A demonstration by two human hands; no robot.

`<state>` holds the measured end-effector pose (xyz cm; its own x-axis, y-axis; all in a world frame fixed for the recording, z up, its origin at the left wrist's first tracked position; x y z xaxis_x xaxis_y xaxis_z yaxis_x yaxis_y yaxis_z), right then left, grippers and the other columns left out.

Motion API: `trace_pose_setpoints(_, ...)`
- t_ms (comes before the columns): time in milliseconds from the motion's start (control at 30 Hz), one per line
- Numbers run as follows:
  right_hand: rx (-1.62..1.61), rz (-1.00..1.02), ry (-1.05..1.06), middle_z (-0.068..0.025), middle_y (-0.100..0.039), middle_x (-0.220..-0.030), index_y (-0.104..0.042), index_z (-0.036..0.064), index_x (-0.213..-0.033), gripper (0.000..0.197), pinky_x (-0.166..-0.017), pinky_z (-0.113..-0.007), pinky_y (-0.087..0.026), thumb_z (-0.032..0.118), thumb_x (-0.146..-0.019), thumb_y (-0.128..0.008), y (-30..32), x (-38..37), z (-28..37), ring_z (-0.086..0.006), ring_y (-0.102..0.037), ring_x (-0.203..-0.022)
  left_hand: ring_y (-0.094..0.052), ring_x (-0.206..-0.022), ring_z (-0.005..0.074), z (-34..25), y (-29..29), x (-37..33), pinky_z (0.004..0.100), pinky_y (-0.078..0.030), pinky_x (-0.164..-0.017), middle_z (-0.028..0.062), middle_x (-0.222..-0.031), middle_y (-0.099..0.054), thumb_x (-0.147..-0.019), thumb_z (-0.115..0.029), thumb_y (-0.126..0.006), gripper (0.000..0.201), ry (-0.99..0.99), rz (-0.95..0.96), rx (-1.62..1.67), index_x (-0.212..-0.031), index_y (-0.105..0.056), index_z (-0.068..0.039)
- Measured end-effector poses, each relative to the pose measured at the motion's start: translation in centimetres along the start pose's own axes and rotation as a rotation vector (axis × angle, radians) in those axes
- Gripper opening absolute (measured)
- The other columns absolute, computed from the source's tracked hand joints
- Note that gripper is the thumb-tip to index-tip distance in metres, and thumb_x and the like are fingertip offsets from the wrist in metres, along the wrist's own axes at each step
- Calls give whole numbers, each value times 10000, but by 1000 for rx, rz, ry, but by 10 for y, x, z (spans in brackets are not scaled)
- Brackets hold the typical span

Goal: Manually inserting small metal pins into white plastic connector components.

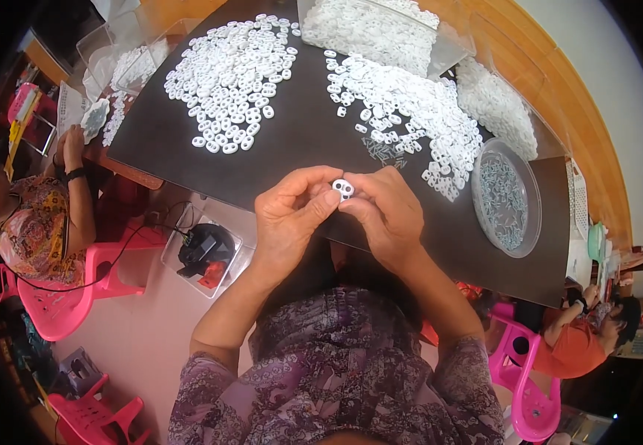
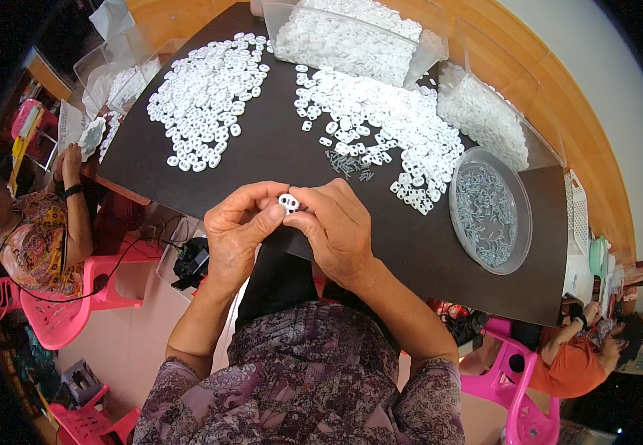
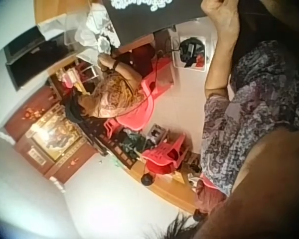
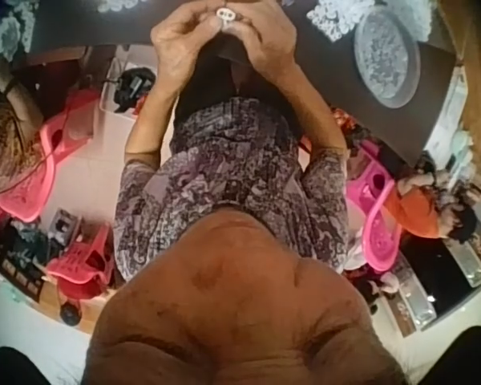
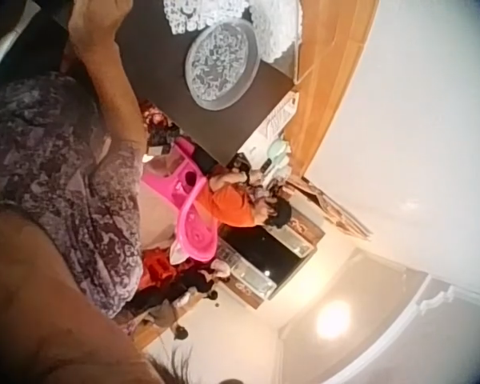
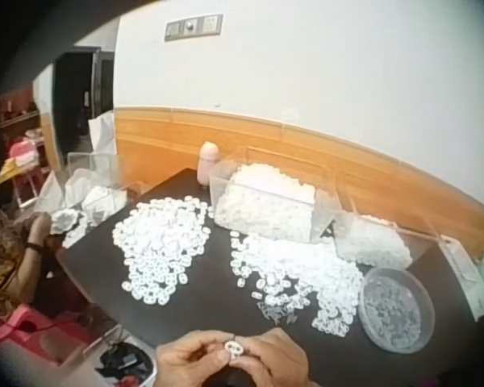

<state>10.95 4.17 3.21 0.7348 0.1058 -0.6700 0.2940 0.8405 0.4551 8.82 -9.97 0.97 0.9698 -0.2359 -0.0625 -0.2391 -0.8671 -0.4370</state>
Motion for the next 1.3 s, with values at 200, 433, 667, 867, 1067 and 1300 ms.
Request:
trace_pose_setpoints(200,-66,-34,-98,-81,-606,-813,-616,-6,-999,271,-592,-291,-432,11,-736,-680,-4,5,-1,-203,-538,-691,-514,-777,68,4,1,0,186,-418,-711,3,-847,-570,-841,-37,-632,208,-186,36,-244,-1038,-632,28)
trace_pose_setpoints(433,-51,-137,-87,-82,-601,-809,-606,-17,-1014,279,-586,-293,-424,-9,-742,-668,-13,12,3,-206,-518,-673,-534,-749,99,10,-4,5,212,-428,-661,38,-805,-573,-840,-40,-627,185,-359,-94,-371,-1014,-637,19)
trace_pose_setpoints(667,-6,-140,-96,-82,-595,-810,-593,-26,-1030,311,-583,-290,-423,-11,-731,-679,-18,15,6,-206,-512,-676,-520,-725,100,9,-1,9,213,-417,-634,39,-805,-576,-844,-34,-619,173,-367,-115,-338,-1009,-644,14)
trace_pose_setpoints(867,4,-147,-78,-83,-594,-808,-596,-26,-1021,318,-576,-290,-423,-10,-717,-689,-21,15,7,-210,-514,-671,-523,-732,101,7,-1,10,213,-418,-646,37,-804,-570,-857,-47,-610,166,-392,-130,-394,-1009,-642,12)
trace_pose_setpoints(1067,30,-203,-6,-88,-594,-799,-600,-27,-1002,298,-564,-294,-420,-12,-716,-683,-23,13,10,-220,-519,-667,-516,-751,99,16,-4,14,221,-419,-668,33,-813,-557,-877,-70,-593,159,-395,-176,-300,-1009,-625,11)
trace_pose_setpoints(1300,56,-211,-10,-92,-587,-796,-594,-30,-990,270,-571,-299,-420,5,-735,-677,-26,16,10,-225,-514,-669,-504,-742,96,18,-3,14,221,-415,-667,28,-814,-552,-884,-80,-587,145,-393,-179,-316,-992,-622,10)
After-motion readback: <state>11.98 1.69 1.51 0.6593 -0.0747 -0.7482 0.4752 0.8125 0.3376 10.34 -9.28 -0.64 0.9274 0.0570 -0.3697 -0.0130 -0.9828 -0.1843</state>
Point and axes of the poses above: each hand's wrist, its own x-axis away from the middle knuckle, its own y-axis out of the back of the hand, z = x × y, the point moved 3 cm from there along -x, towards the middle knuckle
